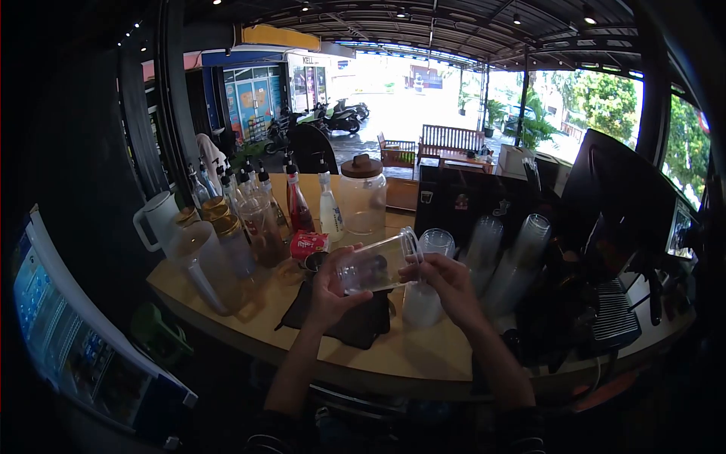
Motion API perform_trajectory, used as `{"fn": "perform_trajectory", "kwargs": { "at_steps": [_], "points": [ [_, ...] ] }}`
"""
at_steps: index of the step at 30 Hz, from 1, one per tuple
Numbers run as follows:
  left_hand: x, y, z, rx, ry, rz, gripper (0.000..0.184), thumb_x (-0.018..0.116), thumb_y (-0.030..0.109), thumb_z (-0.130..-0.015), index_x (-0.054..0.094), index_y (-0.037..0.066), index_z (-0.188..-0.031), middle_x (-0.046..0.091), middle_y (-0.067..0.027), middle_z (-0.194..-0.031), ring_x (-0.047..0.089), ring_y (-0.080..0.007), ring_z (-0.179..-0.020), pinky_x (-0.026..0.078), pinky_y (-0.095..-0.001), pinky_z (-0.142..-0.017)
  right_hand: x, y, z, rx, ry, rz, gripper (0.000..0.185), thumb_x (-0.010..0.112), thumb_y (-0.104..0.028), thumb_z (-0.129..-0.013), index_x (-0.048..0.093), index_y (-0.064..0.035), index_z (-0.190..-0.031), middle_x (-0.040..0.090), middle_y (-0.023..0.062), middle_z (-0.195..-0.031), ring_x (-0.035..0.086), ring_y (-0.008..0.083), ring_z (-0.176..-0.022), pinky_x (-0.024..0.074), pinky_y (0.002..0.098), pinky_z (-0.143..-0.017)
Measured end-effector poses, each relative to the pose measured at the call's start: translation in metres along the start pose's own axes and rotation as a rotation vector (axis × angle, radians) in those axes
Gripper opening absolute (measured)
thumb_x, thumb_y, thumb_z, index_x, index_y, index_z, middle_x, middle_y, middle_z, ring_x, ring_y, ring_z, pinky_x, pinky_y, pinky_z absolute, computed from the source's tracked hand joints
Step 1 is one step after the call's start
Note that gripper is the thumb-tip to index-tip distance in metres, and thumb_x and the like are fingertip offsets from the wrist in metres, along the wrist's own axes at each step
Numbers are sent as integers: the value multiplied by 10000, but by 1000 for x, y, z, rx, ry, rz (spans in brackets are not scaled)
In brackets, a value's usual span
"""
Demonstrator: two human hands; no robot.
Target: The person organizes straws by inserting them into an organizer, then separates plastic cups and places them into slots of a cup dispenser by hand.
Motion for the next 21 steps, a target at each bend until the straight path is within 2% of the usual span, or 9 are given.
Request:
{"fn": "perform_trajectory", "kwargs": {
  "at_steps": [2, 4, 7, 8, 10, 13, 21],
  "points": [
    [-2, -2, -1, 19, 12, 0, 764, 776, 1, -621, 380, 63, -1271, 394, -133, -1315, 409, -232, -1212, 370, -387, -1012, -1, 0, 6, -84, -13, 85, 245, 475, -143, -926, 578, 32, -1063, 649, 122, -938, 623, 184, -901, 484, 298, -815],
    [-4, -2, -1, 37, 26, -2, 756, 778, 18, -626, 384, 57, -1270, 403, -132, -1305, 425, -230, -1198, 377, -381, -1006, -2, -5, 12, -119, -38, 340, 224, 507, -121, -906, 607, 24, -1045, 651, 112, -976, 614, 181, -935, 468, 307, -850],
    [-4, -2, 1, 32, 61, -37, 737, 780, 45, -638, 392, 46, -1265, 442, -123, -1260, 448, -218, -1172, 390, -369, -993, -9, -5, 16, -179, -131, 428, 223, 521, -126, -901, 611, 19, -1044, 652, 109, -998, 609, 174, -954, 466, 319, -856],
    [-1, -2, 1, 16, 47, -55, 727, 777, 49, -645, 395, 44, -1263, 457, -115, -1240, 456, -213, -1161, 393, -363, -988, -10, -6, 16, -176, -127, 430, 223, 521, -126, -901, 611, 19, -1044, 652, 109, -998, 609, 174, -954, 466, 319, -856],
    [5, -3, 0, -5, 30, -68, 717, 775, 53, -652, 397, 41, -1262, 473, -107, -1219, 464, -207, -1150, 395, -356, -983, -14, -6, 15, -30, -49, 228, 272, 514, -115, -903, 557, 59, -1107, 645, 143, -994, 616, 197, -944, 472, 313, -855],
    [12, -6, -1, -38, 25, -56, 708, 771, 63, -663, 396, 38, -1264, 492, -96, -1189, 488, -197, -1117, 400, -346, -974, -13, -9, 13, 39, 24, 53, 278, 523, -111, -898, 550, 67, -1109, 645, 158, -972, 627, 209, -915, 487, 313, -836],
    [13, -12, -2, -57, 109, 20, 621, 745, 183, -725, 437, -2, -1231, 533, -89, -1142, 517, -170, -1076, 423, -314, -934, -12, -9, 14, -3, 21, 50, 266, 532, -91, -891, 550, 67, -1104, 643, 163, -964, 634, 219, -891, 502, 318, -825]
  ]
}}
Point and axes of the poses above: each hand's wrist, its own z-axis away from the middle knuckle, its own x-axis out of the palm, y = z × x, the point moved 2 cm from there along -z, towards the middle knuckle
